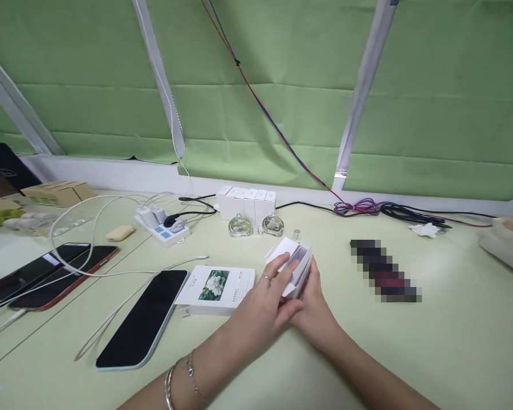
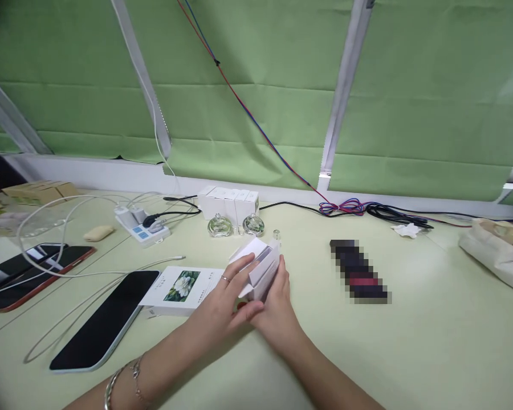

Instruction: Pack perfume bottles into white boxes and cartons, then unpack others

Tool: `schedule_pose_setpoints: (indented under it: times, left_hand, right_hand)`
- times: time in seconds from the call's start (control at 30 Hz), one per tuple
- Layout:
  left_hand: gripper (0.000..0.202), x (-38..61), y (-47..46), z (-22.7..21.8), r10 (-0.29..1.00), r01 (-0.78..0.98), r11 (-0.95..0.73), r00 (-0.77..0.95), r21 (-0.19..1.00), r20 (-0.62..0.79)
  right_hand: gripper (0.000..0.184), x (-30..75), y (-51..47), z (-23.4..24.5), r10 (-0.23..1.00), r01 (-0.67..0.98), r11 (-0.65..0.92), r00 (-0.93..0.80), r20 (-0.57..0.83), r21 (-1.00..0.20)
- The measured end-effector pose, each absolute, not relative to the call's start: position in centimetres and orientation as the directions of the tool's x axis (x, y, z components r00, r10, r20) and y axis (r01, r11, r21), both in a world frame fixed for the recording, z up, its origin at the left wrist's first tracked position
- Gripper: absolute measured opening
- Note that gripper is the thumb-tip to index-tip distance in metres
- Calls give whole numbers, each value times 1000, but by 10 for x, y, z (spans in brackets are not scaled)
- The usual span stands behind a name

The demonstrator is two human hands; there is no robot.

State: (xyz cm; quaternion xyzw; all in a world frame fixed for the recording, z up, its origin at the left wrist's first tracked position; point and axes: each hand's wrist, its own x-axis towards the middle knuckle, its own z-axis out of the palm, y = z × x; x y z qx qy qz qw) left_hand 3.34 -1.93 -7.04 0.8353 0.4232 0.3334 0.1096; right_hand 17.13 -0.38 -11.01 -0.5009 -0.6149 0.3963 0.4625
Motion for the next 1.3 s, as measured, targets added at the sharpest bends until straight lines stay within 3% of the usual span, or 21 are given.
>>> schedule_pose_setpoints:
  times: [0.1,0.2,0.27,0.33,0.4,0.47,0.6,0.7,0.87,1.03,1.13,1.23,1.3]
  left_hand:
    - [70,21,-18,-59,737,579,-665,409,471,538]
    - [59,-9,-11,-44,750,645,-584,198,492,631]
    - [57,-32,-6,-39,835,746,-442,139,498,532]
    - [66,-52,-3,-41,921,843,-338,205,418,333]
    - [70,-63,-2,-47,944,888,-330,306,320,123]
    - [67,-64,-4,-53,932,900,-352,363,256,1]
    - [63,-53,-8,-56,917,894,-385,398,229,-14]
    - [61,-47,-11,-54,876,844,-463,483,273,-8]
    - [62,-44,-14,-50,884,800,-424,468,425,1]
    - [57,-69,-14,-47,936,806,-319,349,499,35]
    - [72,-89,-16,-48,910,784,-332,412,524,-40]
    - [87,-99,-18,-50,881,765,-311,455,563,-131]
    - [87,-97,-19,-52,883,751,-286,448,594,-141]
  right_hand:
    - [101,178,-1,-105,988,201,143,-88,128,-969]
    - [99,189,-1,-97,991,194,79,-126,55,-978]
    - [98,194,0,-95,987,189,43,-159,12,-981]
    - [98,198,3,-95,985,184,51,-170,20,-982]
    - [94,201,8,-98,983,135,70,-177,45,-988]
    - [81,204,13,-102,971,-16,24,-237,27,-1000]
    - [51,211,16,-102,956,-403,-204,-277,-94,-892]
    - [39,214,13,-95,951,-484,-266,-272,-146,-834]
    - [47,217,23,-88,882,-386,-329,-451,-135,-862]
    - [40,213,54,-88,862,-17,-209,-476,-176,-978]
    - [30,201,65,-87,866,142,-136,-463,-188,-980]
    - [33,185,60,-87,936,302,22,-342,-86,-953]
    - [37,175,50,-87,957,393,145,-287,28,-908]
